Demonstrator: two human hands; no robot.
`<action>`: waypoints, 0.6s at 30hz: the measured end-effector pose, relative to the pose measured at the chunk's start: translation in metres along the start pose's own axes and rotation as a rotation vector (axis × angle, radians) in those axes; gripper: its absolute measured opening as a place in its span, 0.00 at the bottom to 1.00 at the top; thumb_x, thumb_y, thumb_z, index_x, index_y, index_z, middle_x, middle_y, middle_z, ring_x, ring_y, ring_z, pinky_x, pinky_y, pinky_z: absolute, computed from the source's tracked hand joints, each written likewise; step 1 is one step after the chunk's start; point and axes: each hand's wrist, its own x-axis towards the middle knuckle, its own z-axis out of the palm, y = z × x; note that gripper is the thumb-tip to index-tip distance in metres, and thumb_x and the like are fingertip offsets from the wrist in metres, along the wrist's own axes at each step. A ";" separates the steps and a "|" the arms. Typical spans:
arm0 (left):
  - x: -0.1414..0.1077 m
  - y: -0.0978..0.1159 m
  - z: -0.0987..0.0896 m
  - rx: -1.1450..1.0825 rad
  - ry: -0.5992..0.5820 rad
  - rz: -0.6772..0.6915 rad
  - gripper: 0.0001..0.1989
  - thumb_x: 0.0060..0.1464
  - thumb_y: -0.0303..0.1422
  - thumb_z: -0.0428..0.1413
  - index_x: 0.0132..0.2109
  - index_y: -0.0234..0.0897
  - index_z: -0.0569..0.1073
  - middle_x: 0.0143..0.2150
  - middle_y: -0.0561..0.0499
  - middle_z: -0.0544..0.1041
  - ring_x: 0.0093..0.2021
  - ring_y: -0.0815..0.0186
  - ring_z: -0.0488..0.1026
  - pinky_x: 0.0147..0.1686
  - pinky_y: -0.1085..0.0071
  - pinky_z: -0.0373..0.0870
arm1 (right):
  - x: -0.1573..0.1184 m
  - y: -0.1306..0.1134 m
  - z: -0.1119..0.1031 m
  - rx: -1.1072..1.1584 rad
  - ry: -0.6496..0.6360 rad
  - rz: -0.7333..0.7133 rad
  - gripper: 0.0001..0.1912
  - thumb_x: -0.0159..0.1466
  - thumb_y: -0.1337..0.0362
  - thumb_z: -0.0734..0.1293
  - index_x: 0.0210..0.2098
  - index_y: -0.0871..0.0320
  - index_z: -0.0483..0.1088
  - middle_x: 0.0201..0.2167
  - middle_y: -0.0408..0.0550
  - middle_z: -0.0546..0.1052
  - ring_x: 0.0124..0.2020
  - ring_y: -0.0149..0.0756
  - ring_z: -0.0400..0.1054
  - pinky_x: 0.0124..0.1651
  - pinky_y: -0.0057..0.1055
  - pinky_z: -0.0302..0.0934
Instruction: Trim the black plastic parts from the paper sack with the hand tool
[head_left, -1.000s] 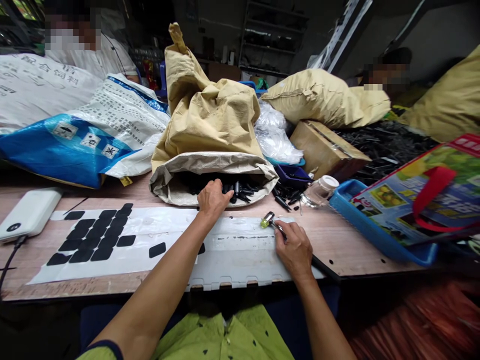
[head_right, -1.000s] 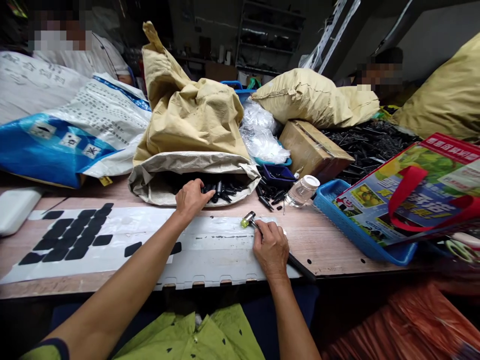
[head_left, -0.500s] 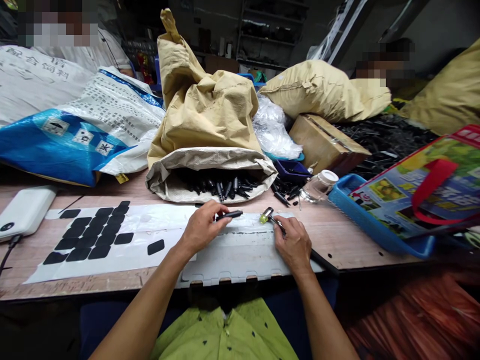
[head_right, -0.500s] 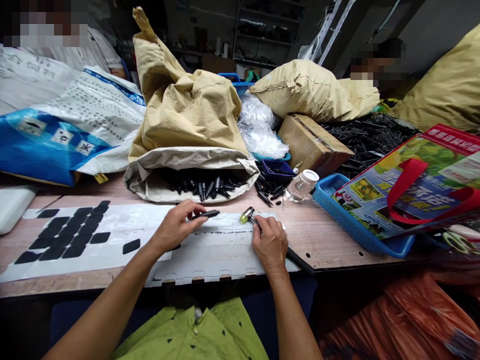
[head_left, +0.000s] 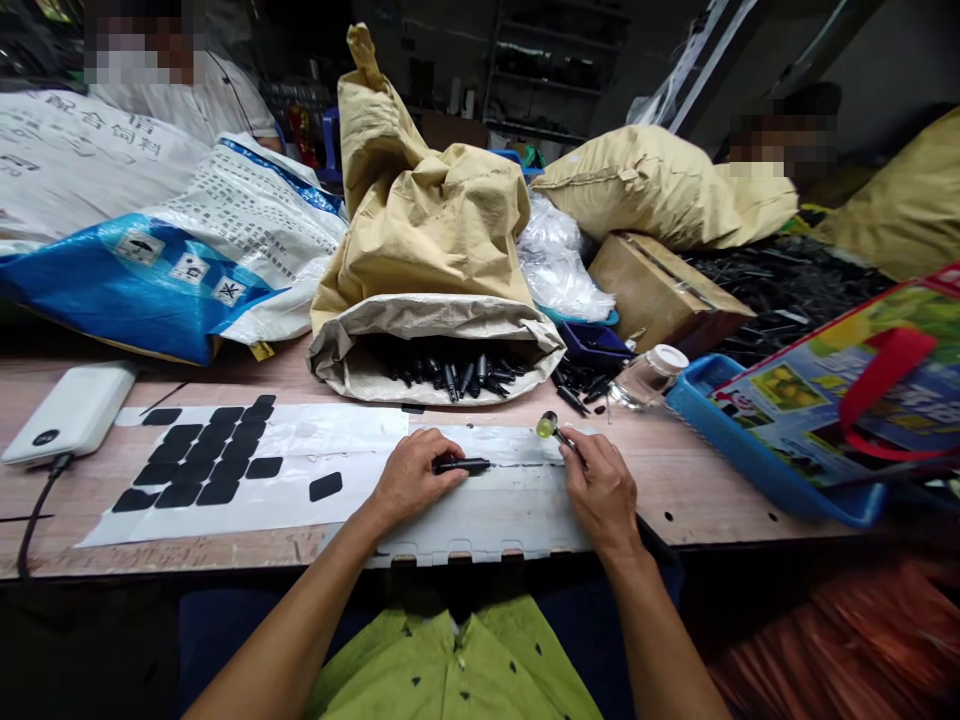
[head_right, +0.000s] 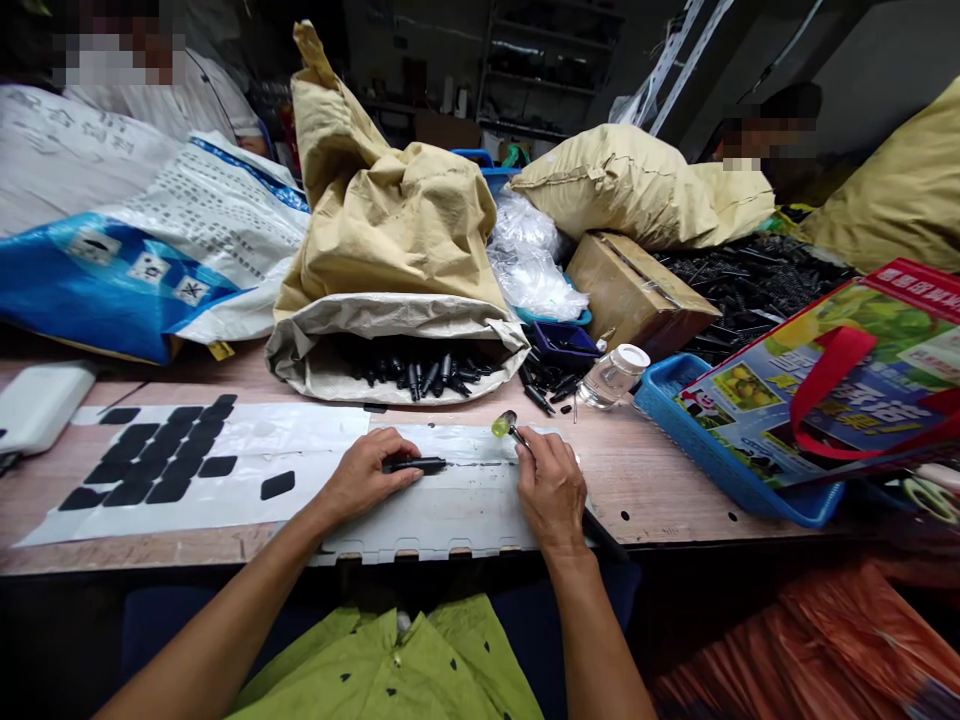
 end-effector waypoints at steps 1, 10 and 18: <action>0.000 0.000 0.000 0.000 -0.004 -0.003 0.05 0.55 0.34 0.63 0.40 0.41 0.79 0.37 0.51 0.77 0.41 0.60 0.70 0.44 0.64 0.64 | 0.000 -0.009 -0.003 0.064 -0.004 -0.005 0.15 0.72 0.60 0.61 0.54 0.53 0.75 0.41 0.49 0.77 0.44 0.40 0.71 0.49 0.36 0.64; 0.000 -0.001 0.001 0.015 -0.003 -0.005 0.08 0.54 0.33 0.64 0.42 0.43 0.82 0.37 0.51 0.77 0.43 0.60 0.71 0.45 0.65 0.65 | -0.009 -0.078 -0.011 0.436 -0.220 -0.111 0.16 0.73 0.63 0.60 0.57 0.51 0.73 0.42 0.50 0.78 0.45 0.37 0.73 0.49 0.34 0.68; 0.001 -0.003 0.002 0.014 -0.024 -0.031 0.06 0.54 0.33 0.64 0.41 0.43 0.82 0.38 0.51 0.77 0.43 0.60 0.72 0.45 0.65 0.66 | -0.018 -0.090 -0.008 0.368 -0.356 -0.145 0.19 0.73 0.66 0.60 0.60 0.49 0.71 0.41 0.47 0.77 0.44 0.36 0.72 0.47 0.31 0.67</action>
